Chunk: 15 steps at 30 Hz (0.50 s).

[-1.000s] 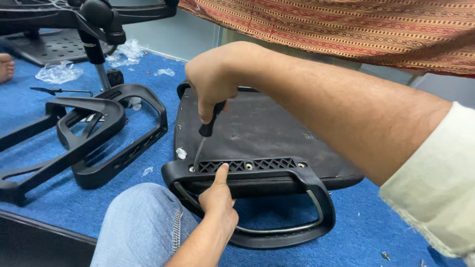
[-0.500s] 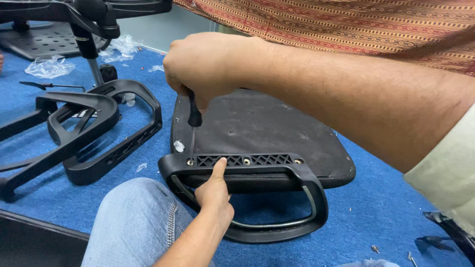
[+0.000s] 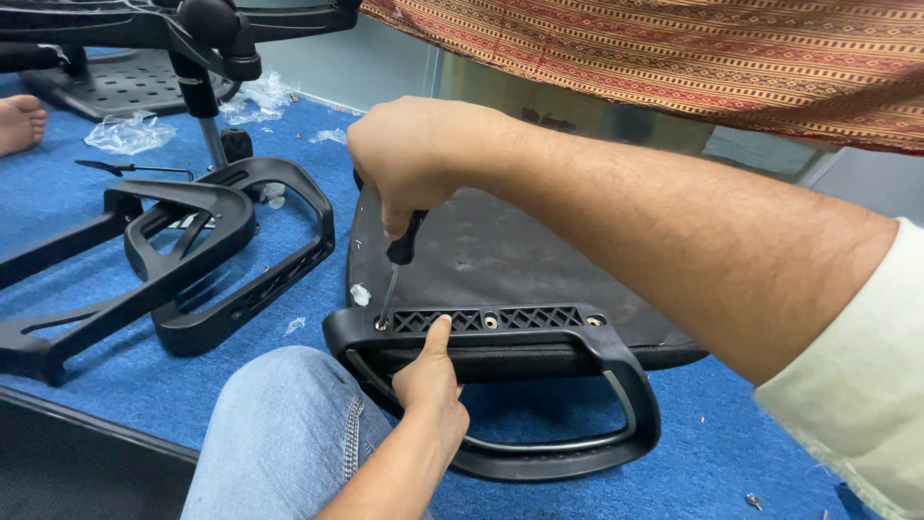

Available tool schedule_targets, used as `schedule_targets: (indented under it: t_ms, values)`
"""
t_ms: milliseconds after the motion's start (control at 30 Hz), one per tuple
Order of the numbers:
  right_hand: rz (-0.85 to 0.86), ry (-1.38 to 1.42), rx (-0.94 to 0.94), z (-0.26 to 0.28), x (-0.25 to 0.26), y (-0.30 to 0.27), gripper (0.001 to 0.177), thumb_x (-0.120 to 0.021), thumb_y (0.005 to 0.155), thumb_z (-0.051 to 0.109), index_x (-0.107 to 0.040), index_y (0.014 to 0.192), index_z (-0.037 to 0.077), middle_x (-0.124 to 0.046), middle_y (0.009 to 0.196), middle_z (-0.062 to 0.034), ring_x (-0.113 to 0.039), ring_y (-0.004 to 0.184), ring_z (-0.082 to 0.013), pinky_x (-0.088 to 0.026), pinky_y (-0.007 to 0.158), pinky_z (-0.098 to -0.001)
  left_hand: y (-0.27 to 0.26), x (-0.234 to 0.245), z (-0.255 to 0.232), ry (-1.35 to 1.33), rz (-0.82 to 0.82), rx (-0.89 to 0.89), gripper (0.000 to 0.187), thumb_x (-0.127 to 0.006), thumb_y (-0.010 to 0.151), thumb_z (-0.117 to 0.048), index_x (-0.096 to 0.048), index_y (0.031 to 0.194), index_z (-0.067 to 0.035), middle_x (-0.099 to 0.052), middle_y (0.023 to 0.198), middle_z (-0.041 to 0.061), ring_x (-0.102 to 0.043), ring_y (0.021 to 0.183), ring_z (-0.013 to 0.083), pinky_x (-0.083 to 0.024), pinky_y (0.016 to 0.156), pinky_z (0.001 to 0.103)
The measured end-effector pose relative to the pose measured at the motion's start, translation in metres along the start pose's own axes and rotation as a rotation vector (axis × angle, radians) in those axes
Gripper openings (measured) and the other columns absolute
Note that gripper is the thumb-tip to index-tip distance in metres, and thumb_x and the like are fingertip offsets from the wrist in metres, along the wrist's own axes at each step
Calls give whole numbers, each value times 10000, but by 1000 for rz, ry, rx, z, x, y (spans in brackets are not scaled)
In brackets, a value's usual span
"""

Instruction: The person attaches a black plastic frame to the underside of an office chair seat using a screwdriver and screws. They align the frame, insert screws, and tighten them to secure the frame to the seat.

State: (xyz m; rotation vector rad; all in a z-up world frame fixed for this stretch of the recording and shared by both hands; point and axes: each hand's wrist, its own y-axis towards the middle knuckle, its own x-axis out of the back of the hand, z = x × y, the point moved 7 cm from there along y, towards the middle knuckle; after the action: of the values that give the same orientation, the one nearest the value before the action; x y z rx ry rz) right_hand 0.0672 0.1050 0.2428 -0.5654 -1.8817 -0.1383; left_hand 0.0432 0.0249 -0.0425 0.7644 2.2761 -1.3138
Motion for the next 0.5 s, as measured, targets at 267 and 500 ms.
schedule_targets:
  t_ms: [267,500]
  values:
    - [255,118,-297,-13,-14,-13,333,-818,784,372,-790,774,40,-730,706,-70,-643,576,-226,-564,594,-400,-1,2,-2,51,-29,8,492,-841,806,-284,-691,1201,-31,-748,1108,90,-710,920,228,-525,736,377]
    - [305,348,-464,-66,-67,-71,565,-659,908,563,-759,710,43,-633,598,-59,-583,519,-182,-470,499,-333,0,-3,3,-46,54,14,496,-837,802,-224,-664,1198,19,-743,1097,123,-745,938,242,-604,813,367]
